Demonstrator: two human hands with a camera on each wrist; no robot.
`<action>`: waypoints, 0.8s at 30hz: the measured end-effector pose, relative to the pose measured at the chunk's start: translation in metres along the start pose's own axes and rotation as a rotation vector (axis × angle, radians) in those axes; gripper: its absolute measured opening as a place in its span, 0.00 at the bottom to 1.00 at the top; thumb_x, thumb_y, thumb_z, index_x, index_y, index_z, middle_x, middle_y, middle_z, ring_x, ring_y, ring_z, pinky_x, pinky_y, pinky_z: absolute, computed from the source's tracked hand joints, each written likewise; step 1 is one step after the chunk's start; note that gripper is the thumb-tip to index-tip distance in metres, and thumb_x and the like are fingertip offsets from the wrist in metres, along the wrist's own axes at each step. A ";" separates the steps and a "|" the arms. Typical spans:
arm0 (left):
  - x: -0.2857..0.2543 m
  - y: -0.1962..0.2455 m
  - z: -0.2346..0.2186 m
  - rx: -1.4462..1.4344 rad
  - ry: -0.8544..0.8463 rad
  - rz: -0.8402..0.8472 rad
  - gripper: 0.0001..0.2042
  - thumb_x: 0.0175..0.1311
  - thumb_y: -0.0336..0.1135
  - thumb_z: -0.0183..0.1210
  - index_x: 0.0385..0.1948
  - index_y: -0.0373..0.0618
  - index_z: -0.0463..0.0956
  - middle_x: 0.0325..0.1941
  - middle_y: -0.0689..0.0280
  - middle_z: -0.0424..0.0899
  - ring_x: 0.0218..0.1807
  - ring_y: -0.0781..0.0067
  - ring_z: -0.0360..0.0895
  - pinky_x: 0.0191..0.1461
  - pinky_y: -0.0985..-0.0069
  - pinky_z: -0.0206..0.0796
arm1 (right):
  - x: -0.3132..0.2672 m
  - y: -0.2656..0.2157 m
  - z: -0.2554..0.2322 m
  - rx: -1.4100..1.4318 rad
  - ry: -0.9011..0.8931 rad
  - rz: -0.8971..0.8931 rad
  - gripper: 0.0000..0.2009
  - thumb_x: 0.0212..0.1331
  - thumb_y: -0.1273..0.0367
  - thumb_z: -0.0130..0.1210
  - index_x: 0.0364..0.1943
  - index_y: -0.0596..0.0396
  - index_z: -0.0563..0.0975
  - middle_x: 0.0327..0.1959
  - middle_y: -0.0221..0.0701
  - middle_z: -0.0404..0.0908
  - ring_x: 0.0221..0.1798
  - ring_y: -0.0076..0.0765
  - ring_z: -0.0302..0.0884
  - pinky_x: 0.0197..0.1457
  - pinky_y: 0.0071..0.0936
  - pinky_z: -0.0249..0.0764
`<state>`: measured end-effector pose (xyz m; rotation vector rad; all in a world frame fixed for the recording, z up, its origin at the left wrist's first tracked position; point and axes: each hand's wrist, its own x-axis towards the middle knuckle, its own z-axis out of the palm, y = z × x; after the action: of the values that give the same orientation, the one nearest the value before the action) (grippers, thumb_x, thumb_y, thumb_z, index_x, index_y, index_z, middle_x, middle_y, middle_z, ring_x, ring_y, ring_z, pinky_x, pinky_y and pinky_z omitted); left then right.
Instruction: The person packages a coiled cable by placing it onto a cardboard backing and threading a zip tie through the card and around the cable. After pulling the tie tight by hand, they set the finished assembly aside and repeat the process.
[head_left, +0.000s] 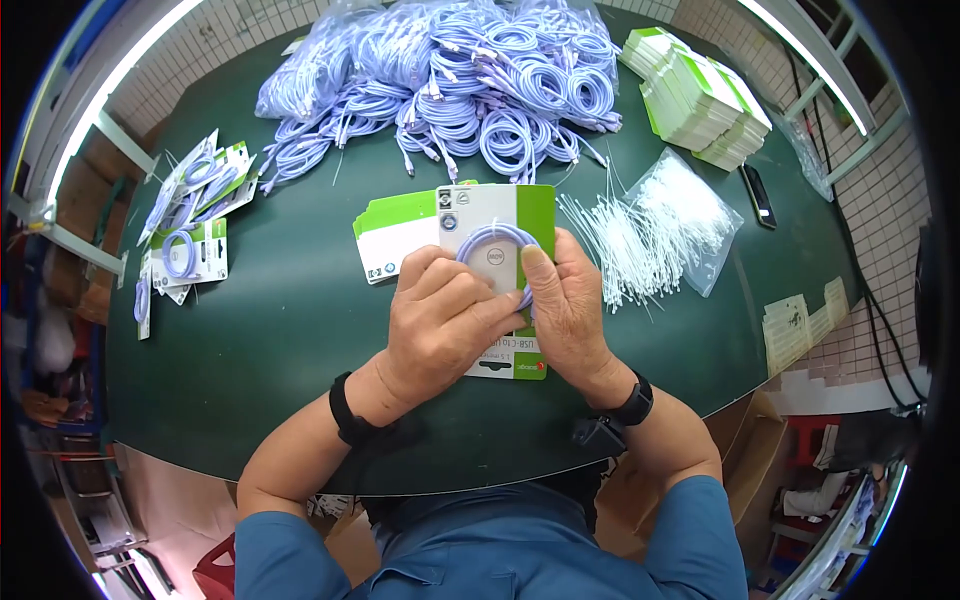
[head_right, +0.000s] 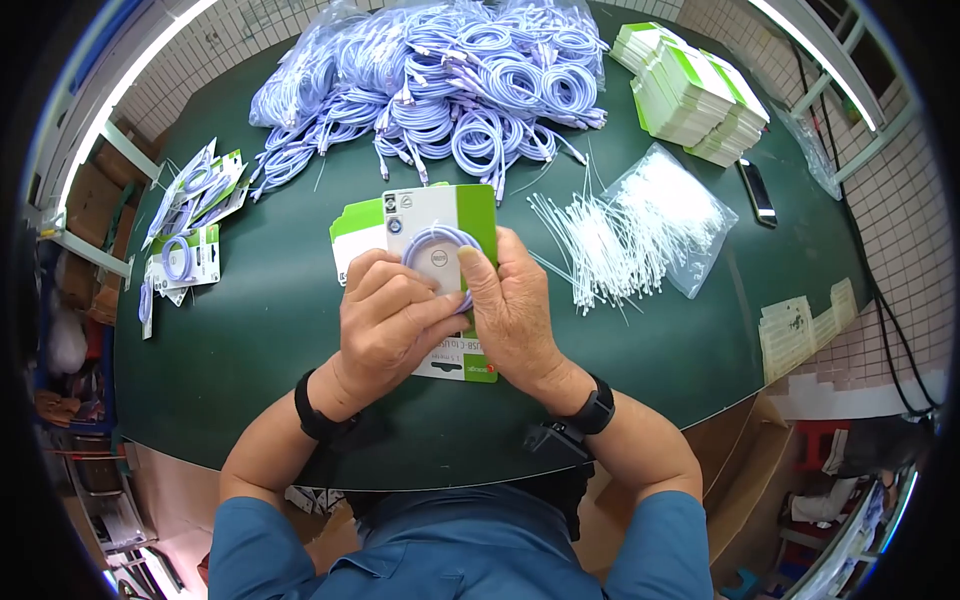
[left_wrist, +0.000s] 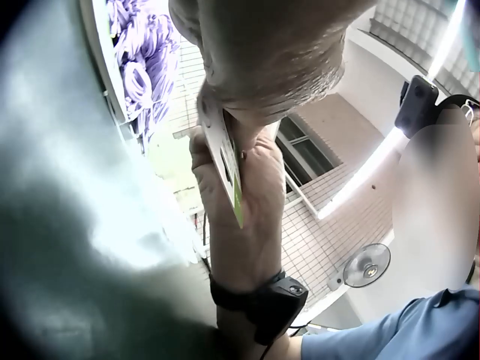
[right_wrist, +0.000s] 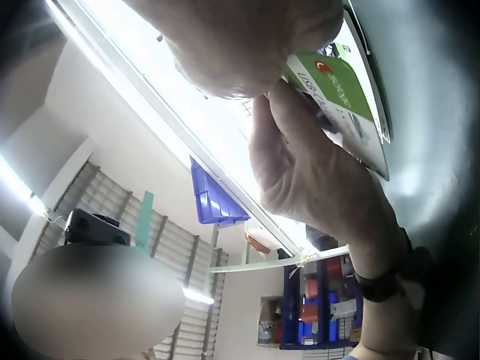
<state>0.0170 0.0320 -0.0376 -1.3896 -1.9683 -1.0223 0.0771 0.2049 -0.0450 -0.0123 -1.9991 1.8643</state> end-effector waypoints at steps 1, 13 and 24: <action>0.003 0.000 -0.003 0.010 0.007 0.050 0.12 0.49 0.27 0.75 0.36 0.45 0.87 0.37 0.66 0.85 0.47 0.62 0.83 0.61 0.56 0.72 | 0.002 -0.001 0.001 -0.004 -0.007 -0.009 0.16 0.85 0.61 0.50 0.58 0.62 0.77 0.49 0.30 0.85 0.49 0.18 0.79 0.53 0.23 0.79; 0.000 0.003 0.000 0.006 -0.026 0.075 0.15 0.51 0.26 0.69 0.43 0.44 0.88 0.53 0.61 0.86 0.67 0.54 0.80 0.73 0.55 0.74 | 0.006 -0.001 -0.006 0.231 0.075 0.053 0.15 0.83 0.67 0.52 0.62 0.64 0.77 0.52 0.30 0.85 0.50 0.18 0.80 0.54 0.21 0.78; -0.015 0.019 -0.014 -0.802 -0.115 -0.802 0.25 0.70 0.31 0.70 0.66 0.35 0.74 0.62 0.56 0.83 0.64 0.66 0.79 0.62 0.69 0.77 | 0.007 -0.001 -0.020 0.110 0.007 -0.136 0.16 0.86 0.64 0.47 0.61 0.63 0.77 0.51 0.28 0.82 0.50 0.19 0.77 0.55 0.21 0.74</action>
<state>0.0401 0.0156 -0.0353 -0.9634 -2.3742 -2.3277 0.0770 0.2262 -0.0411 0.1446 -1.8416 1.8805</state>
